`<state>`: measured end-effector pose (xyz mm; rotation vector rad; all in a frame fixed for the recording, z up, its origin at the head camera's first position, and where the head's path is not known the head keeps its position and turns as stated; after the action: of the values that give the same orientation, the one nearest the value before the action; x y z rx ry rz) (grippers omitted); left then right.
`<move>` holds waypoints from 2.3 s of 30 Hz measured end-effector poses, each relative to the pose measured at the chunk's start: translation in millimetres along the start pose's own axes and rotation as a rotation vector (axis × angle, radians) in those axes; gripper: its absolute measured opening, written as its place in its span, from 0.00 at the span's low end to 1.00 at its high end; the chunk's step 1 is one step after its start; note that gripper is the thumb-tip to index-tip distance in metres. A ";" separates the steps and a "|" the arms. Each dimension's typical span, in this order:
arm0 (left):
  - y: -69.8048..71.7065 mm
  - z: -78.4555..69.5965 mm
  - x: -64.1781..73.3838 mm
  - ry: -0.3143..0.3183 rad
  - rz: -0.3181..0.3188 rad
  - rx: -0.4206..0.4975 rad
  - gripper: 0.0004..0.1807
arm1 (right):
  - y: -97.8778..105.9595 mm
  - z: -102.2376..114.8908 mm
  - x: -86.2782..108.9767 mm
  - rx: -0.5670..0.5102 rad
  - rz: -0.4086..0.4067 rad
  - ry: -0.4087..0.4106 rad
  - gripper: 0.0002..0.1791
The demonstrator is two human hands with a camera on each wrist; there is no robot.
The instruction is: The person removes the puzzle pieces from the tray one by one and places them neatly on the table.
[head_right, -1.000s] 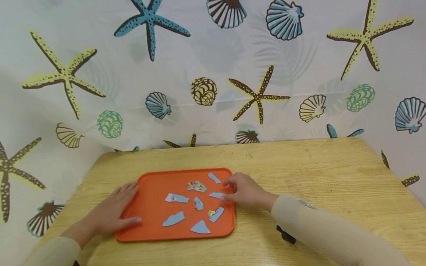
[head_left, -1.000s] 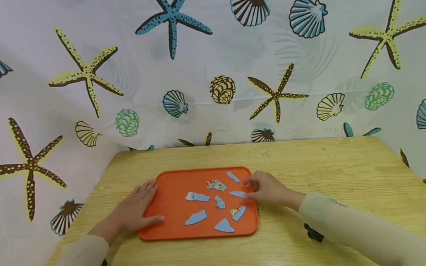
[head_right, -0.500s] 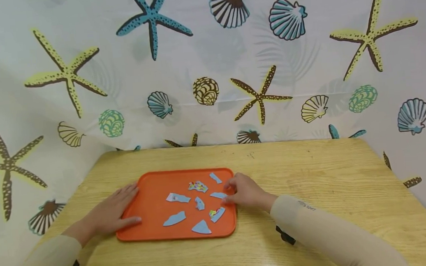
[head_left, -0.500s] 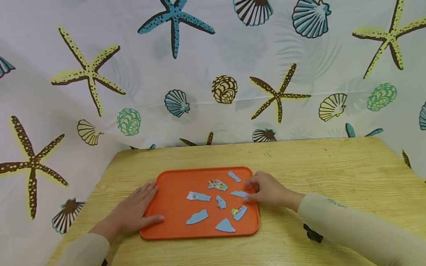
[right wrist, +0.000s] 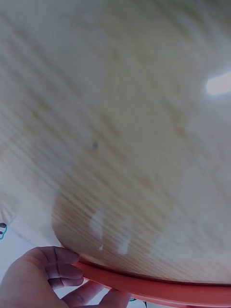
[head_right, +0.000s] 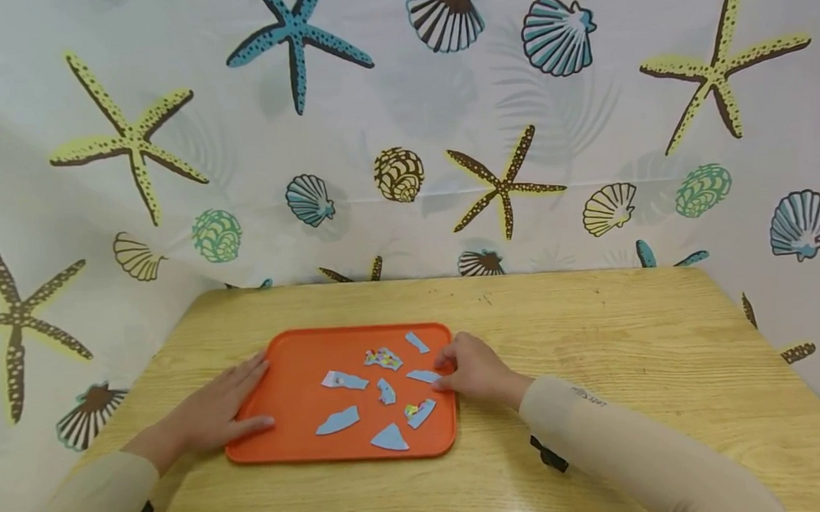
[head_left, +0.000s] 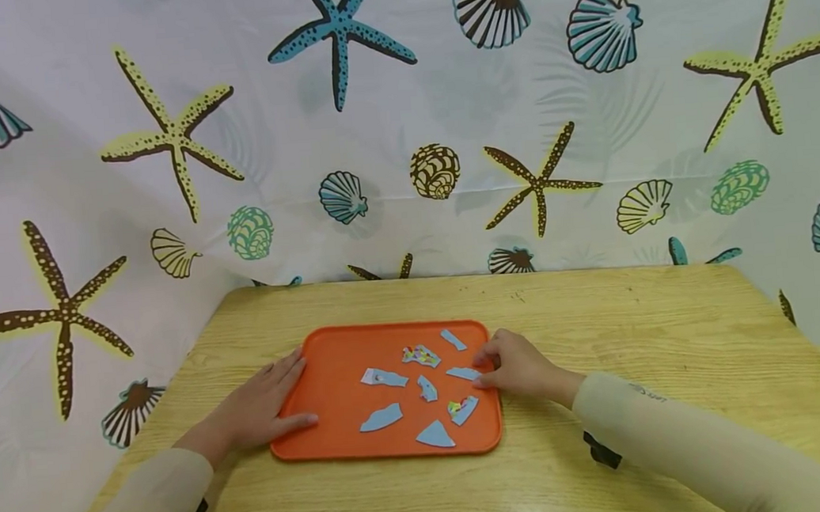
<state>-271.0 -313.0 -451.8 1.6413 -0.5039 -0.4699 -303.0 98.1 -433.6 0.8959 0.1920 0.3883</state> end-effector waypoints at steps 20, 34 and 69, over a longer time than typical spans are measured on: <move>2.0 -1.7 0.2 0.065 0.035 -0.025 0.56 | -0.8 1.1 0.7 -0.012 -0.032 -0.028 0.04; 3.9 -3.6 -0.5 0.072 0.030 -0.026 0.56 | -0.2 3.5 1.6 0.002 -0.027 -0.039 0.04; 1.3 -1.3 0.9 0.045 0.003 -0.017 0.56 | 50.5 -33.8 -10.0 -0.029 -0.179 -0.060 0.04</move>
<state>-269.6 -312.6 -450.3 1.6307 -0.4683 -0.4329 -335.6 146.8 -414.5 0.8528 0.2094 0.1971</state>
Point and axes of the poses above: each hand's wrist, its own x-axis away from the middle knuckle, its own y-axis out of the back of the hand, z = x × y, the point moved 2 cm from there along -x, towards the middle knuckle, and after that the axes turned 5 degrees about -y, right-handed, at the moved point
